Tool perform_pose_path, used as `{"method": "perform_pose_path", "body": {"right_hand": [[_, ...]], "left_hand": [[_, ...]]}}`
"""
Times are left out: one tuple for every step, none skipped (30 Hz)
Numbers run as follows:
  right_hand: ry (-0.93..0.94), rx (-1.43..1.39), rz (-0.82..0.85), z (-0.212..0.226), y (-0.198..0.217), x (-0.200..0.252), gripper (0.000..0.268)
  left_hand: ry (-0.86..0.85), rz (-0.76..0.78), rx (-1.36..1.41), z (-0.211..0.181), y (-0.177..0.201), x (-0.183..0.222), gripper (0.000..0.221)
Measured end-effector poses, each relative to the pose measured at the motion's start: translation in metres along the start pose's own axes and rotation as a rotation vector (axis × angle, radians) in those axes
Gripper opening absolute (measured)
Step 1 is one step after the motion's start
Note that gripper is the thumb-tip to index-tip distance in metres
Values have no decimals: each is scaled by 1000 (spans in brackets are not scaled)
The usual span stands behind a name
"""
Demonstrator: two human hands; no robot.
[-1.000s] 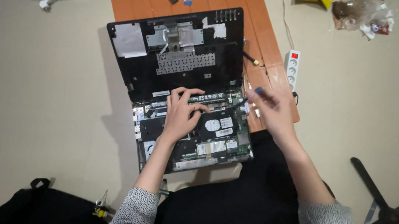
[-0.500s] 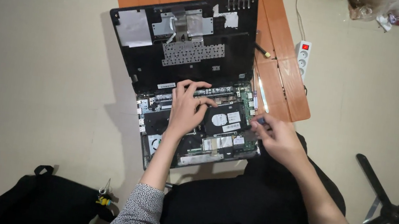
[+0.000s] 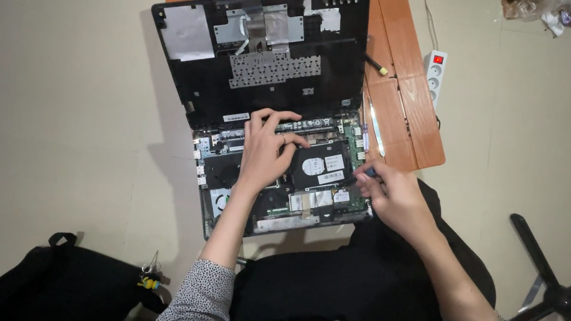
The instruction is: Reconnecting internal ribbon cables and wires inside an open laptop using a small precision tool.
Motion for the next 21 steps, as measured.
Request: {"method": "perform_pose_path", "body": {"right_hand": [[-1,0,0,2,0,1,16],[5,10,-1,5,1,2,17],[12,20,-1,7,1,3,18],[11,21,0,7,1,2,18],[20,36,-6,8,1,2,18],[29,51,-11,9,1,2,18],[27,52,-9,9,1,3,18],[44,53,-16,11,1,3,16],[61,55,-24,14,1,3,16],[60,55,-23,15,1,4,16],[65,60,-28,17,2,4,15],[71,66,-34,19,2,4,14],[70,67,-34,18,2,4,14],[84,88,-38,19,2,4,13],[99,109,-42,19,2,4,13],[97,109,-41,21,2,4,13],[111,127,-54,23,2,4,12],[126,144,-68,26,3,4,12],[124,145,-66,29,3,6,12],[137,143,-61,34,2,7,12],[150,141,-55,39,2,9,12]], "left_hand": [[0,1,1,0,0,0,29],[0,-2,0,-1,0,0,29],[-1,-5,0,-1,1,0,29],[0,-5,0,0,0,0,29],[3,-3,9,1,0,-1,29],[7,0,17,1,0,0,29],[9,0,18,2,-1,1,29],[6,1,21,2,-1,1,29],[3,1,24,2,-1,0,29],[4,1,25,2,-1,1,29],[3,0,22,3,-1,1,28],[1,-1,19,3,0,1,28],[2,-1,20,2,0,1,28],[3,-4,24,2,0,1,28],[3,-7,28,2,0,1,28],[5,-6,29,2,0,0,28],[3,-10,29,1,1,0,28],[1,-12,30,1,2,-1,28],[3,-11,31,3,0,0,28],[-6,-15,28,3,-1,0,28],[-15,-19,25,4,-1,1,28]]}}
Point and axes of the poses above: each hand's wrist, its own x-axis away from the middle knuckle, its own y-axis out of the back of the hand, z = x × y, the point moved 9 cm from there along -x, towards the middle knuckle, and after that the axes turned 1 degree about -x, right-handed, at the moved point
